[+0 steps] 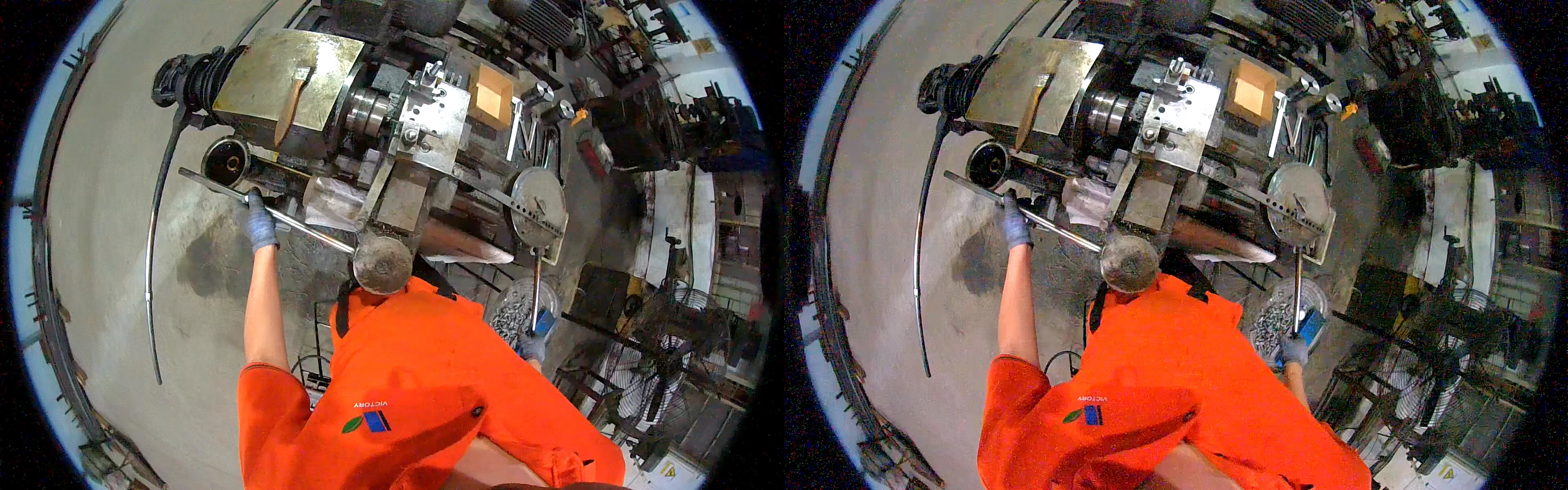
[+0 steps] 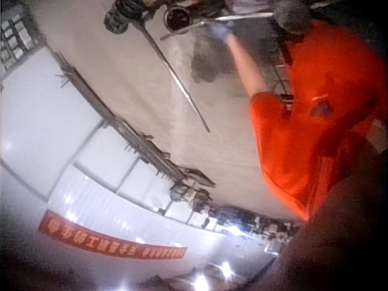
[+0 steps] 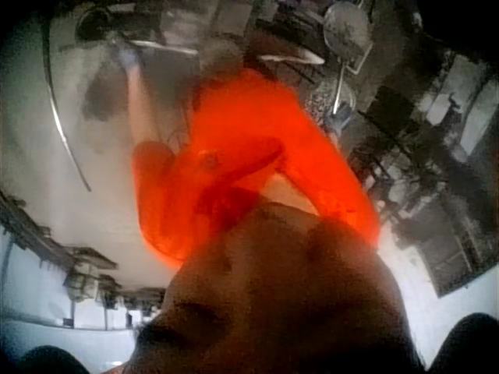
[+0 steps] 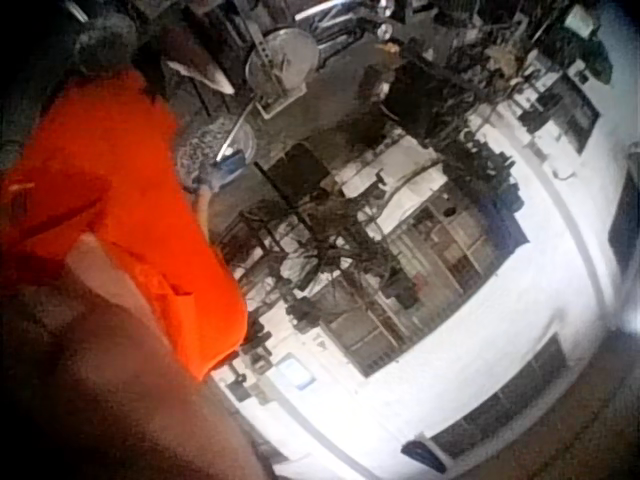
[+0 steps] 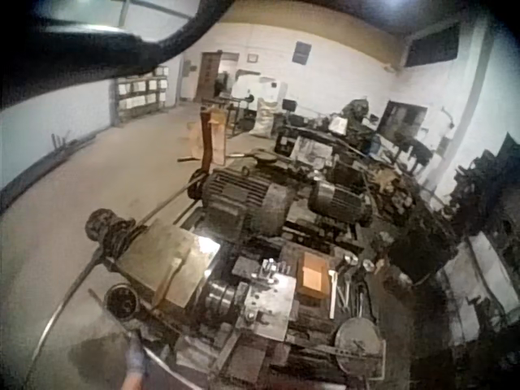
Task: The person measures small metal rods using a dial caliper and a micrometer, then moves to a lathe machine. They adjust the lathe's chuck and tool post, preparing the machine for operation.
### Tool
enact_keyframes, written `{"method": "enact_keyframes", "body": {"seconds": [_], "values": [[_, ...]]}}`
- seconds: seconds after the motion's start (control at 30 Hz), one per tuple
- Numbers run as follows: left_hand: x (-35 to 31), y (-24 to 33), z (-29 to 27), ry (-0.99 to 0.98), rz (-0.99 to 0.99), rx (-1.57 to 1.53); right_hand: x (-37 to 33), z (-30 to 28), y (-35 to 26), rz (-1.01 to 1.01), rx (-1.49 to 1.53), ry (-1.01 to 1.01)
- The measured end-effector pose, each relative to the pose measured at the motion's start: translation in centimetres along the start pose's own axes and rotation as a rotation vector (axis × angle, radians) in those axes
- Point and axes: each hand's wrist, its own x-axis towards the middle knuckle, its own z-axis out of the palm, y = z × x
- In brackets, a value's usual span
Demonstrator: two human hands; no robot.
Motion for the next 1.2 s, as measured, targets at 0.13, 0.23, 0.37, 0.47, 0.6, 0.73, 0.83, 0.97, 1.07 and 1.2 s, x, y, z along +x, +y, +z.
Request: {"method": "enact_keyframes", "body": {"seconds": [0.13,0.23,0.37,0.47,0.6,0.73,0.83,0.97,1.07,1.2], "values": [[-0.7,0.9,0.5,0.023,-0.027,0.006,0.9,1.5,1.3,0.019,-0.023,0.065],[-0.6,0.6,0.8,0.072,0.033,-0.011,0.7,2.0,1.4,0.009,0.059,0.005],[-0.6,1.0,1.0,0.065,-0.04,0.046,0.3,1.8,1.2,0.033,0.057,0.013],[-0.8,1.2,1.1,0.078,-0.031,0.038,-0.4,1.5,0.9,0.051,0.055,0.002],[0.6,-0.8,0.1,0.085,-0.09,-0.03,-2.4,-0.4,-2.2,0.031,0.042,-0.013],[0.2,-0.7,0.0,-0.058,0.003,-0.048,0.7,2.0,1.8,-0.164,0.102,0.033],[-1.6,1.5,0.7,0.034,-0.027,0.176,0.5,1.8,1.6,-0.137,0.064,0.032],[-2.6,4.2,0.8,0.112,-0.003,0.37,-0.2,1.6,0.8,-0.113,0.031,0.037],[-1.5,2.9,0.8,0.071,0.045,0.228,-0.6,1.2,0.6,-0.11,0.009,0.035],[-2.3,2.9,1.2,0.098,0.022,0.243,-1.2,1.3,1.1,-0.095,0.0,0.037]]}}
